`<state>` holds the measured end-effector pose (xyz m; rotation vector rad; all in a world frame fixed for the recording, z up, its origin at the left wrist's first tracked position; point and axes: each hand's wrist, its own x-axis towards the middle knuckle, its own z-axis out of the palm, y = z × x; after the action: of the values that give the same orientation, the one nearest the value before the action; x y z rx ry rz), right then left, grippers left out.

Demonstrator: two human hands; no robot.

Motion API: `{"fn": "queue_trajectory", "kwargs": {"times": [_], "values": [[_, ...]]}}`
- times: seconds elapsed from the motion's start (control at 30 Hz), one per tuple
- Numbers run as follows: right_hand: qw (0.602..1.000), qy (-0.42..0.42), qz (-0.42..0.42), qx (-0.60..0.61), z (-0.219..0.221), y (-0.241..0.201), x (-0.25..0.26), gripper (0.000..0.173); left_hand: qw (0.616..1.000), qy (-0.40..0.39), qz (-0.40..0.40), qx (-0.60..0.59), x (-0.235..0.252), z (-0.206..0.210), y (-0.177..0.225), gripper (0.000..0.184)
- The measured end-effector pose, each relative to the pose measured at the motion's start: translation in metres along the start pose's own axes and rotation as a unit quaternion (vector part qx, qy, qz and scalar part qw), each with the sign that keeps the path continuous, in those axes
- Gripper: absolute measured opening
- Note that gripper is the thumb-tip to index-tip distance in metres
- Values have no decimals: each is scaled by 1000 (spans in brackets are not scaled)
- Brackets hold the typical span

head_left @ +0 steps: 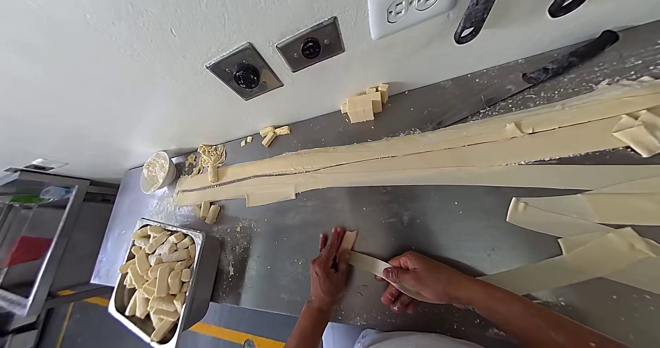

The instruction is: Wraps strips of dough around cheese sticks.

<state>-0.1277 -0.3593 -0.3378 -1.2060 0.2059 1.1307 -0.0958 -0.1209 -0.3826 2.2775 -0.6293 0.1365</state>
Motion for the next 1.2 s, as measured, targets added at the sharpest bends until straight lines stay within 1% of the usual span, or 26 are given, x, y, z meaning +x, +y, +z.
{"fn": "queue_trajectory", "kwargs": {"times": [0.03, 0.07, 0.17, 0.2, 0.3, 0.33, 0.43, 0.5, 0.53, 0.57, 0.6, 0.63, 0.67, 0.7, 0.73, 0.77, 0.8, 0.83, 0.9, 0.97, 1.03, 1.07, 1.1, 1.13, 1.2], "values": [[1000, 0, 4, 0, -2, 0, 0, 29, 1000, -15, -2, 7, -1, 3, 1, 47], [1000, -1, 7, 0, -3, 1, -1, 29, 1000, -25, 6, 13, -2, 7, 3, 46], [1000, -14, 18, -9, -3, 3, -1, 28, 1000, -4, 14, 12, 1, 8, 2, 32], [999, -21, 23, -9, -1, 3, 0, 28, 1000, -4, 14, 16, 0, 6, 2, 31], [997, -60, 41, -6, 1, -2, 3, 27, 998, -47, 40, 15, -10, -2, 9, 33], [996, -78, 48, -5, 3, -5, 6, 26, 998, -49, 34, 8, -12, -5, 11, 33], [992, -106, 61, -23, 9, -14, 17, 26, 998, -43, -29, -32, -14, -7, 23, 28], [993, -87, 63, -57, 12, -21, 24, 28, 992, -45, -93, -68, -14, -8, 38, 25], [993, -73, 56, -78, 12, -23, 26, 31, 985, -38, -139, -98, -12, -10, 44, 22], [992, -61, 43, -104, 12, -24, 27, 35, 969, -28, -198, -143, -8, -15, 48, 19], [989, -50, 22, -136, 11, -26, 26, 40, 947, -23, -255, -195, -1, -21, 51, 20], [983, -35, -4, -178, 10, -30, 24, 43, 920, -30, -305, -243, 8, -30, 54, 26], [973, -15, -36, -229, 11, -34, 23, 44, 890, -49, -351, -285, 17, -40, 56, 35], [959, 2, -67, -276, 11, -40, 22, 43, 859, -79, -388, -325, 26, -51, 56, 44], [946, 12, -91, -310, 12, -48, 22, 41, 829, -111, -414, -360, 34, -61, 55, 49], [936, 18, -105, -335, 13, -56, 23, 40, 807, -133, -427, -385, 39, -68, 54, 46], [927, 22, -112, -358, 15, -65, 24, 39, 798, -146, -430, -396, 43, -73, 54, 39], [920, 16, -109, -376, 16, -72, 25, 39, 799, -158, -426, -394, 46, -77, 54, 34], [916, -23, -91, -389, 13, -84, 27, 40, 812, -167, -415, -375, 48, -84, 49, 29], [932, -58, -75, -350, 7, -91, 27, 37, 820, -142, -418, -365, 46, -93, 37, 28], [946, -49, -69, -313, -1, -100, 28, 32, 814, -78, -430, -382, 45, -104, 24, 26], [943, -34, -71, -322, -3, -105, 32, 32, 804, -48, -436, -402, 43, -109, 19, 26], [931, -18, -71, -359, -4, -111, 37, 32, 787, -25, -439, -434, 43, -113, 17, 26], [907, -8, -69, -414, -5, -116, 43, 32, 767, -11, -438, -469, 42, -114, 17, 28], [846, 0, -59, -531, -1, -126, 58, 29, 725, 4, -439, -531, 42, -111, 24, 34]]}}
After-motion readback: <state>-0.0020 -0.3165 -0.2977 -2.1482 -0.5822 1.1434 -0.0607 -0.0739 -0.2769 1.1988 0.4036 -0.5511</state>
